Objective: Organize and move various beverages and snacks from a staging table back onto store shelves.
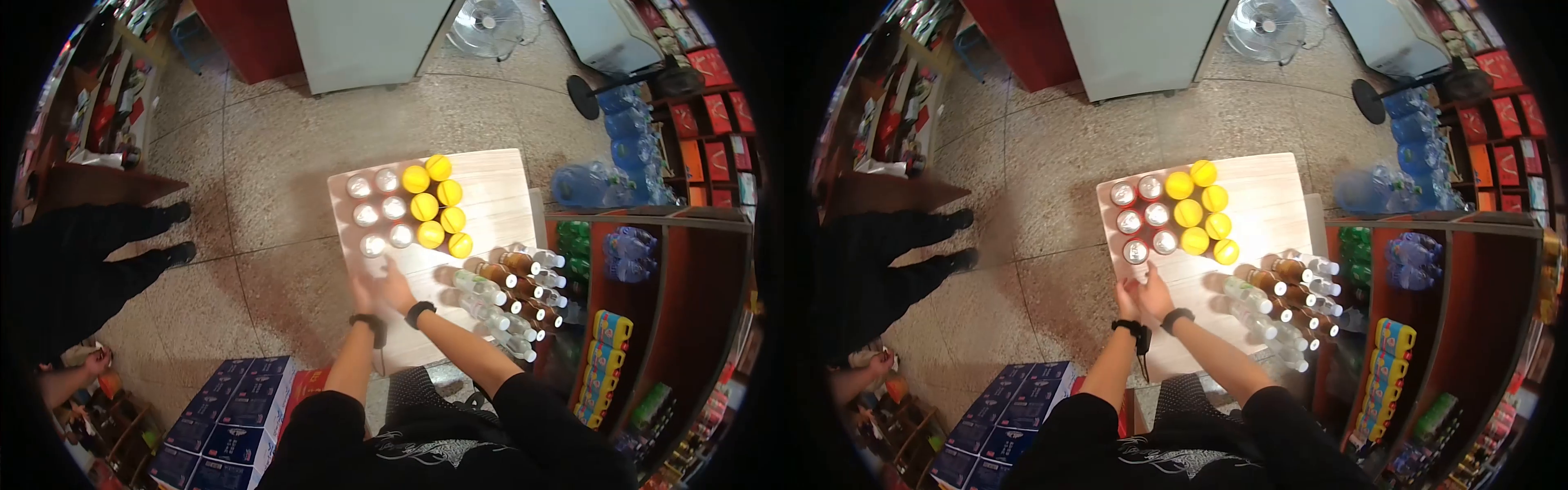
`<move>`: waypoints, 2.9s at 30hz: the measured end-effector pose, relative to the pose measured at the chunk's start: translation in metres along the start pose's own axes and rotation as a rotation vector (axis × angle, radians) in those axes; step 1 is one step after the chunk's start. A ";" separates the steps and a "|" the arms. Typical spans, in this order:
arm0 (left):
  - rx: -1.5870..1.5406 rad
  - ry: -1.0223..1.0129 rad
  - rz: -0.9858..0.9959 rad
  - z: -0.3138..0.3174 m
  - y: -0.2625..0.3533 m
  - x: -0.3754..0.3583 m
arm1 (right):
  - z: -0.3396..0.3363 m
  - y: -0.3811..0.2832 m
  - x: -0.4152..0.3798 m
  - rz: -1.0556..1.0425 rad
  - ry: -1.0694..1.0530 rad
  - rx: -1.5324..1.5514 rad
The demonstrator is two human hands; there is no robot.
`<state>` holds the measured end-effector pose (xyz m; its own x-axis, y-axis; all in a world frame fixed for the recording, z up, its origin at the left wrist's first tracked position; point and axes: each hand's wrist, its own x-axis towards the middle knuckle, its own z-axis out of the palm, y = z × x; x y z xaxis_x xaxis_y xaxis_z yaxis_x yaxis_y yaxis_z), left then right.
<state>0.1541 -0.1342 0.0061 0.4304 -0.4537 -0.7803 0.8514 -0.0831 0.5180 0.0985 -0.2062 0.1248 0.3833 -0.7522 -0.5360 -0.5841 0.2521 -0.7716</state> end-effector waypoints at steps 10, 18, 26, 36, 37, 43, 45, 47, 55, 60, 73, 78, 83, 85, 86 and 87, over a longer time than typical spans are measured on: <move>0.465 -0.141 -0.292 -0.026 0.035 -0.067 | -0.043 0.021 -0.105 -0.016 -0.193 0.019; 0.636 -0.114 -0.217 0.000 0.079 -0.131 | -0.182 -0.005 -0.187 -0.127 0.227 0.383; 1.144 -0.441 -0.339 0.060 0.013 -0.226 | -0.307 0.042 -0.314 -0.343 0.912 0.642; 1.485 -1.127 -0.219 0.137 -0.159 -0.460 | -0.337 0.212 -0.591 -0.290 1.472 0.693; 1.515 -1.163 -0.215 0.141 -0.182 -0.479 | -0.332 0.232 -0.618 -0.263 1.538 0.675; 1.367 -1.800 -0.125 0.155 -0.279 -0.603 | -0.300 0.298 -0.744 -0.066 1.815 0.652; 1.336 -1.871 -0.096 0.147 -0.303 -0.637 | -0.295 0.303 -0.771 -0.059 1.846 0.652; 1.272 -1.957 -0.057 0.136 -0.325 -0.657 | -0.289 0.314 -0.786 -0.055 1.878 0.659; 1.213 -2.031 -0.225 0.146 -0.364 -0.706 | -0.300 0.325 -0.795 -0.082 1.851 0.731; 1.119 -2.138 -0.156 0.197 -0.410 -0.725 | -0.365 0.323 -0.806 -0.220 1.885 0.645; 0.752 -2.451 0.092 0.376 -0.424 -0.823 | -0.553 0.259 -0.850 -0.507 1.944 -0.024; 0.725 -2.510 0.348 0.426 -0.414 -0.850 | -0.597 0.258 -0.868 -0.644 1.739 0.270; 0.654 -2.464 0.382 0.450 -0.409 -0.883 | -0.648 0.221 -0.904 -0.784 1.498 0.603; 0.644 -2.320 0.492 0.477 -0.399 -0.922 | -0.690 0.207 -0.913 -0.752 1.372 0.668; 0.599 -2.338 0.529 0.482 -0.406 -0.918 | -0.690 0.206 -0.915 -0.724 1.346 0.710; 0.674 -2.204 0.517 0.506 -0.397 -0.945 | -0.718 0.197 -0.913 -0.645 1.300 0.684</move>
<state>-0.7427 -0.1208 0.7151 -0.7317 -0.3921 0.5576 0.4454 0.3441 0.8265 -0.8803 0.0935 0.7081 -0.6207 -0.7285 0.2899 -0.0216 -0.3538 -0.9351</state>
